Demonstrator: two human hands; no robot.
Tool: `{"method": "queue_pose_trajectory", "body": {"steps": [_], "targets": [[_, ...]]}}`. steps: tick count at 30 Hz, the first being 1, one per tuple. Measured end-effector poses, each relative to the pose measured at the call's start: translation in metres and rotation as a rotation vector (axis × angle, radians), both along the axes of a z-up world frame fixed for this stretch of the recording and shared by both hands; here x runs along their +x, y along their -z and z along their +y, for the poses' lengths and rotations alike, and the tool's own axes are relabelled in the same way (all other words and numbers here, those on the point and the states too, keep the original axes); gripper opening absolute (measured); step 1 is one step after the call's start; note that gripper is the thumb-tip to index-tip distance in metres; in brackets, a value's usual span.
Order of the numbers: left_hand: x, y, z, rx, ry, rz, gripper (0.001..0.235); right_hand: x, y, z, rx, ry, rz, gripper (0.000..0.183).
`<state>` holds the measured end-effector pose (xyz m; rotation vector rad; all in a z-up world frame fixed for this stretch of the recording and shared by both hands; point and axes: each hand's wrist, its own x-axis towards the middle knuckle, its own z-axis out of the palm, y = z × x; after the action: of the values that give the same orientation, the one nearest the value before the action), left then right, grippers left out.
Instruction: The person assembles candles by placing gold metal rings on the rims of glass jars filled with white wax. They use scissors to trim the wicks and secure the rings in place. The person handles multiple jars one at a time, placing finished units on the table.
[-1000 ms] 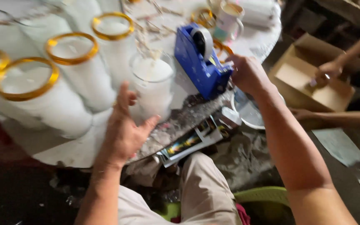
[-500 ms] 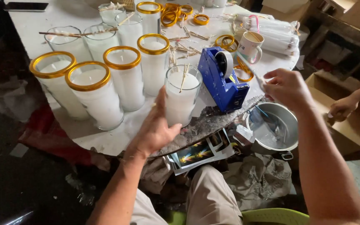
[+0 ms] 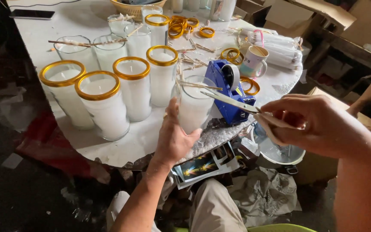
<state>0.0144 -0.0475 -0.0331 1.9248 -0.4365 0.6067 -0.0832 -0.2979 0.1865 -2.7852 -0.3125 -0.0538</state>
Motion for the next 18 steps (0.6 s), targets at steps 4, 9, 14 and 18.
{"method": "queue_pose_trajectory", "body": {"steps": [4,9,14,18], "targets": [[-0.009,-0.004,0.004,0.042,0.008,0.000,0.120,0.009,-0.016,0.005,-0.220,0.024,0.021,0.050],[-0.014,-0.014,0.006,-0.034,0.108,0.106,0.093,0.021,-0.038,0.031,-0.393,0.113,0.120,0.031],[-0.014,-0.010,0.008,-0.053,0.117,0.143,0.095,0.038,-0.009,0.021,-0.274,-0.007,0.058,0.045],[-0.016,-0.013,0.011,-0.064,0.126,0.143,0.094,0.029,0.034,0.005,0.093,-0.114,-0.029,0.041]]}}
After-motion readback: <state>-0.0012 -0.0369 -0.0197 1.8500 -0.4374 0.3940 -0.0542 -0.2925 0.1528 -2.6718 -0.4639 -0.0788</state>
